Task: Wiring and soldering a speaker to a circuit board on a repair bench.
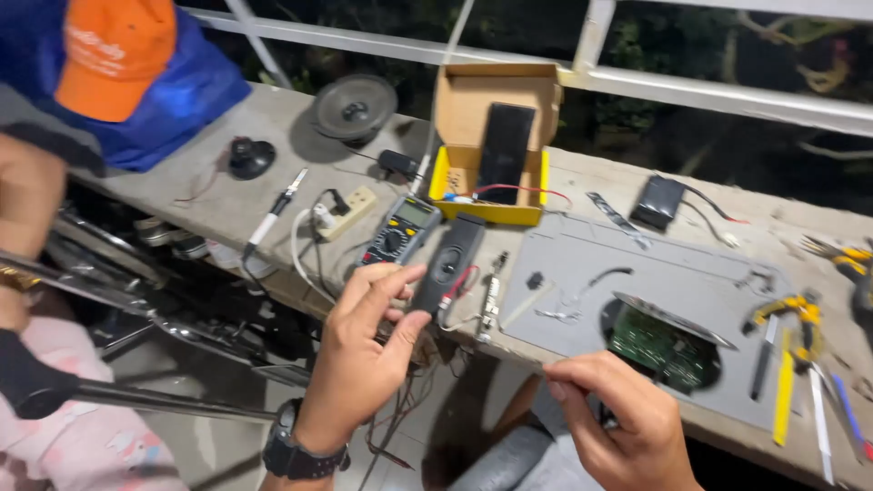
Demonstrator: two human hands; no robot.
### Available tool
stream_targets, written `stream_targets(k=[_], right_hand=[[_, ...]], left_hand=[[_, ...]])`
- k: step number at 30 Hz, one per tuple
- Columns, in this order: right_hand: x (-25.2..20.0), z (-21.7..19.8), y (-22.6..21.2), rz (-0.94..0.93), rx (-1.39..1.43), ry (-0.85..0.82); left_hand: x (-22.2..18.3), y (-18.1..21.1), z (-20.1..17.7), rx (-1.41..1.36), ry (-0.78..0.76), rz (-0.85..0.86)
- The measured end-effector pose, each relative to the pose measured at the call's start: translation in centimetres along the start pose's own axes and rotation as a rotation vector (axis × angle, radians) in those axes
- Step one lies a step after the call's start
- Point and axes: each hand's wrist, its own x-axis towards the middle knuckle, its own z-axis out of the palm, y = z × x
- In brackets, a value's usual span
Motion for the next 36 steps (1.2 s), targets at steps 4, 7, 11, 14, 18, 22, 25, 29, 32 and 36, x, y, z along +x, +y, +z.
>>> stream_targets(k=[4, 7, 11, 14, 18, 22, 25, 29, 32, 36], right_hand=[[3.6, 3.0, -2.3, -0.013, 0.063, -0.027], [5.2, 5.3, -2.8, -0.026, 0.091, -0.005], [6.3, 7.9, -2.2, 0.063, 0.009, 0.034], [6.9, 8.6, -0.4, 0.086, 0.001, -0.027], [6.3, 7.9, 4.9, 0.104, 0.019, -0.29], [5.0, 10.3, 17.8, 0.246, 0.076, -1.142], [4.5, 10.6, 19.4, 0.316, 0.143, -1.165], [6.5, 7.9, 14.6, 0.427, -0.004, -1.157], [6.3, 6.3, 14.8, 0.391, -0.009, -1.12], [5.9, 4.7, 3.7, 0.232, 0.059, -0.089]], left_hand=[[3.3, -3.3, -4.4, 0.116, 0.152, 0.041], [7.2, -10.4, -7.8, 0.28, 0.28, 0.039], [13.6, -25.4, -12.1, 0.585, 0.352, -0.185], [18.0, -32.8, -13.9, 0.776, 0.312, -0.398], [21.6, -38.3, -14.4, 0.862, 0.053, -0.634], [24.0, -39.9, -13.8, 0.864, -0.039, -0.685], [24.5, -42.0, -13.7, 0.901, -0.079, -0.722], [23.6, -43.0, -13.8, 0.856, 0.102, -0.624], [22.4, -38.4, -14.7, 0.899, 0.274, -0.403], [18.7, -22.0, -15.8, 1.029, 0.462, 0.092]])
